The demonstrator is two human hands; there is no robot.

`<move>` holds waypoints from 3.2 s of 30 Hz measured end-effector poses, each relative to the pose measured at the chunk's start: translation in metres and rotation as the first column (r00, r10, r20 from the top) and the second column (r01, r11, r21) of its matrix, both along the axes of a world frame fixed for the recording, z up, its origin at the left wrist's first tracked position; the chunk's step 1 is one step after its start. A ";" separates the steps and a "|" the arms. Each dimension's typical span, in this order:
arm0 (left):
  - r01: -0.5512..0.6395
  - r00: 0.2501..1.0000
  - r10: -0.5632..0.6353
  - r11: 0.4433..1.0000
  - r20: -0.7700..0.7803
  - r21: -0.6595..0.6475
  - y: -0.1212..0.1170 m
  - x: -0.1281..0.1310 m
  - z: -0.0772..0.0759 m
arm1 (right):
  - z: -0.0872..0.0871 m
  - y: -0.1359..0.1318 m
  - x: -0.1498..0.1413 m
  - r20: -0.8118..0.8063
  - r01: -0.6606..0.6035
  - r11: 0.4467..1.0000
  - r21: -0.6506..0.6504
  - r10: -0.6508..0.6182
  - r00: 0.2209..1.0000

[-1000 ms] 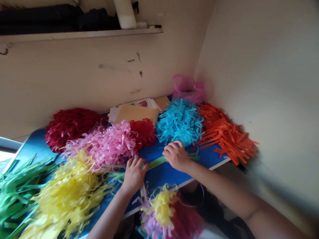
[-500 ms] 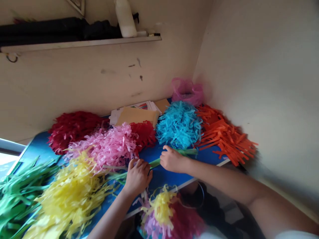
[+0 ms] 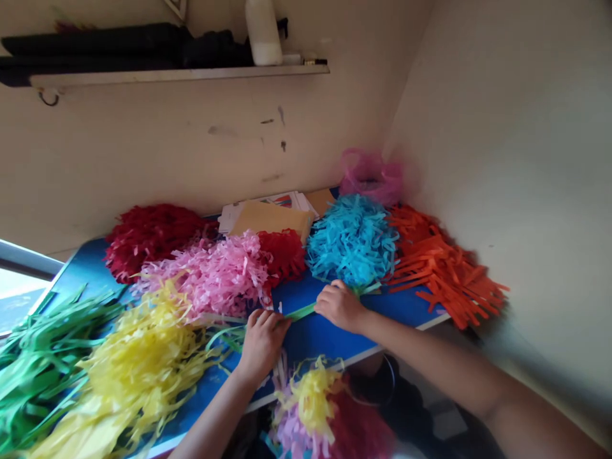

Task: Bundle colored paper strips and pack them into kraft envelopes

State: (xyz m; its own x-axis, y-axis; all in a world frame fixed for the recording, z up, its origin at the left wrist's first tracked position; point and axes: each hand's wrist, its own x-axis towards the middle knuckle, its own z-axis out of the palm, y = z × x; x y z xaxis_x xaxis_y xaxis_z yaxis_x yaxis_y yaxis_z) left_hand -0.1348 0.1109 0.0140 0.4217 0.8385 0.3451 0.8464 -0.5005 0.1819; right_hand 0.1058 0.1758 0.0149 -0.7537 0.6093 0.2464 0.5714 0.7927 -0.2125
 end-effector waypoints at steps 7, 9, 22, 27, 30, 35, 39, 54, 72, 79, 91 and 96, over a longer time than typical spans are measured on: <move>-0.066 0.990 0.079 0.992 0.116 -0.106 0.004 -0.014 -0.005 | -0.008 0.010 0.014 -0.083 0.159 0.973 -0.164 -0.174 0.981; -0.096 0.988 0.110 0.988 0.106 -0.124 0.006 -0.011 -0.003 | -0.006 0.009 0.010 -0.076 0.197 0.962 -0.191 -0.215 0.974; -0.169 0.981 0.161 0.983 -0.104 -0.070 0.008 0.009 0.014 | 0.018 0.008 -0.005 0.016 0.233 0.959 -0.162 -0.233 0.972; 0.001 0.992 -0.005 1.000 -0.126 -0.029 0.002 0.010 0.016 | 0.013 0.008 0.000 0.042 -0.121 0.989 0.083 0.117 0.992; 0.023 0.994 -0.023 1.000 -0.110 -0.001 0.005 0.012 0.016 | 0.010 0.014 0.000 0.071 -0.166 0.977 0.135 0.157 0.985; 0.022 0.997 -0.021 1.000 -0.071 0.021 0.012 0.017 0.017 | 0.015 0.013 -0.008 0.042 -0.084 0.990 0.115 0.080 0.996; 0.030 0.999 -0.030 0.999 -0.025 -0.014 0.010 0.013 0.012 | 0.006 0.002 -0.012 -0.017 -0.054 0.997 0.055 0.055 0.998; -0.176 0.983 0.182 0.974 0.029 -0.142 0.011 0.010 0.003 | 0.006 0.010 -0.003 -0.015 0.176 0.976 -0.128 -0.179 0.984; 0.120 0.993 -0.121 0.964 -0.010 0.236 -0.016 0.024 0.051 | 0.062 -0.037 -0.001 -0.082 0.062 0.996 -0.068 -0.067 0.994; 0.272 0.940 -0.324 0.900 0.108 0.339 -0.050 0.038 0.114 | 0.102 -0.056 0.002 -0.390 -0.326 0.233 -0.916 -0.324 0.862; -0.015 0.814 -0.012 0.999 0.581 0.042 -0.059 0.047 0.095 | 0.079 -0.080 -0.021 -0.563 -0.390 0.407 -0.826 -0.628 0.537; -0.010 0.676 0.067 0.997 0.734 -0.082 -0.067 0.062 0.084 | 0.074 -0.085 -0.034 -0.625 -0.491 0.425 -0.760 -0.686 0.373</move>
